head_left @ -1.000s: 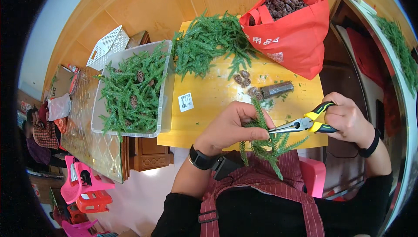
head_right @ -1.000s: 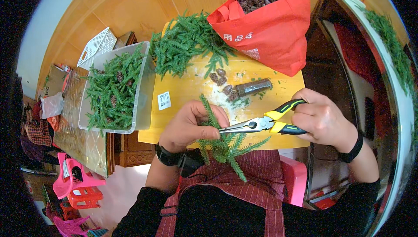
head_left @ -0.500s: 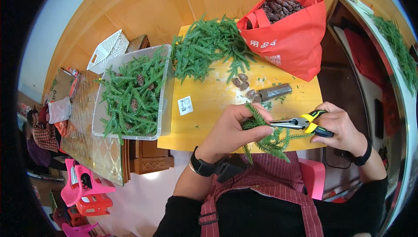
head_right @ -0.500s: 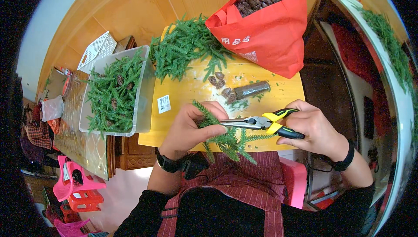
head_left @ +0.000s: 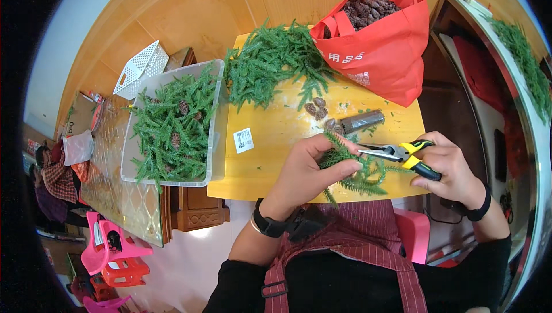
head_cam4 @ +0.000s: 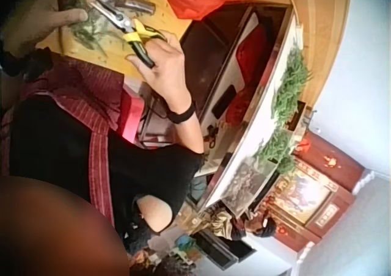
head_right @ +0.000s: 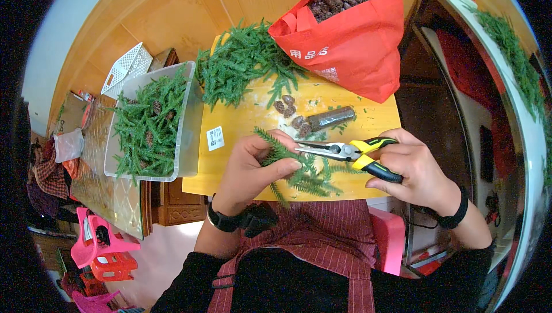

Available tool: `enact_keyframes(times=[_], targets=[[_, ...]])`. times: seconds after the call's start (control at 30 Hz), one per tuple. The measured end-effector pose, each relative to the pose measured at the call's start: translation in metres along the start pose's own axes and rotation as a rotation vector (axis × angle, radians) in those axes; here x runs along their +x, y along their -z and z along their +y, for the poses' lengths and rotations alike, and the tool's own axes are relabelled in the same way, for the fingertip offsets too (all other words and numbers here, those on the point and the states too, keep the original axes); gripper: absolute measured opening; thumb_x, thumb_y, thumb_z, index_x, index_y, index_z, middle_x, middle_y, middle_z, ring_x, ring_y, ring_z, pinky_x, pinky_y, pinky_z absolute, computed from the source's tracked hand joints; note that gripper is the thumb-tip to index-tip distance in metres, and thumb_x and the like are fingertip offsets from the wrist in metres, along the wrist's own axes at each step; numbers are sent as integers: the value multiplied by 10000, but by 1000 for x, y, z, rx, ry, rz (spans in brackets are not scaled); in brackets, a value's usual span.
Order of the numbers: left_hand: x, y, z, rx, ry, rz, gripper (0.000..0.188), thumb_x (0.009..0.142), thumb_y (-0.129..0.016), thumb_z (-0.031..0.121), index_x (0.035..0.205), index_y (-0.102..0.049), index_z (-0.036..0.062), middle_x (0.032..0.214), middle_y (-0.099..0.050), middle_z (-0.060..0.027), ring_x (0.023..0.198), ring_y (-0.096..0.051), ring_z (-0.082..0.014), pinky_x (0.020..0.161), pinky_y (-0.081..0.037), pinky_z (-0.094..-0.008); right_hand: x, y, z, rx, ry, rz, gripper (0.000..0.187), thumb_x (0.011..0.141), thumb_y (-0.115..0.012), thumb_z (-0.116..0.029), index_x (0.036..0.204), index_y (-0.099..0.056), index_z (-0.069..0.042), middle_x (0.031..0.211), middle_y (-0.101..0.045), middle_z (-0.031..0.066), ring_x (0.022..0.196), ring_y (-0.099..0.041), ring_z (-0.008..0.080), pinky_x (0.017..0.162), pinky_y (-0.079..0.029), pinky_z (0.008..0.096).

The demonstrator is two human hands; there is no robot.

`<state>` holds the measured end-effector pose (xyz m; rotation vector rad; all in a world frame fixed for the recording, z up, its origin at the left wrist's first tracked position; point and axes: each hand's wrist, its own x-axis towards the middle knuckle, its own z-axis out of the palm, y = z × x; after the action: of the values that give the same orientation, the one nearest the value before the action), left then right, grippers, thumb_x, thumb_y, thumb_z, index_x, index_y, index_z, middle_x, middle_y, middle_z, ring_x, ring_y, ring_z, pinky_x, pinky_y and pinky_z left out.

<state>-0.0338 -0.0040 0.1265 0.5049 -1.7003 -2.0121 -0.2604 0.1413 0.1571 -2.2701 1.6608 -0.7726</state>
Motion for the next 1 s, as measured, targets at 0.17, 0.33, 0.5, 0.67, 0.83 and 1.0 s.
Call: enact_keyframes(times=[0.17, 0.33, 0.5, 0.67, 0.83, 1.0], targets=[[1, -5, -5, 426, -363, 233, 240, 697, -705, -21, 910, -596, -2, 880, -609, -45, 835, -572, -104, 740, -455, -228, -7, -4, -9, -121, -57, 52, 331, 648, -738, -258, 764, -587, 13, 797, -602, 130, 882, -545, 349, 793, -439, 414], [0, -8, -6, 354, -349, 251, 253, 706, -700, -21, 934, -590, -4, 891, -613, -42, 811, -576, -98, 722, -468, -225, -8, -4, -12, -180, -64, 76, 337, 643, -735, -265, 761, -581, 11, 826, -608, 130, 903, -542, 354, 791, -438, 417], [-1, -5, -9, 255, -312, 237, 259, 713, -688, -36, 950, -588, -7, 903, -610, -48, 801, -580, -99, 708, -477, -219, -5, 3, -20, -135, -76, 135, 285, 631, -745, -229, 741, -591, -16, 819, -625, 108, 867, -555, 325, 780, -451, 389], [-4, -6, -5, 88, -271, 215, 246, 724, -669, -52, 947, -575, -7, 889, -600, -46, 789, -573, -96, 696, -473, -215, -10, 0, -18, -95, -69, 43, 343, 682, -719, -303, 741, -572, 1, 727, -568, 121, 830, -546, 336, 749, -443, 399], [-5, -5, -2, 56, -282, 171, 243, 716, -677, -45, 931, -572, 1, 906, -597, -50, 825, -566, -105, 734, -459, -224, -9, -1, -16, -91, -63, 30, 343, 673, -725, -299, 749, -578, 2, 712, -569, 119, 809, -546, 335, 757, -440, 397], [-5, -2, -1, 15, -234, 137, 249, 700, -695, -33, 916, -578, 9, 918, -598, -61, 867, -562, -123, 783, -442, -244, -6, 0, -11, -30, -58, 12, 344, 673, -728, -307, 742, -582, -3, 700, -563, 115, 787, -540, 332, 755, -435, 391]])
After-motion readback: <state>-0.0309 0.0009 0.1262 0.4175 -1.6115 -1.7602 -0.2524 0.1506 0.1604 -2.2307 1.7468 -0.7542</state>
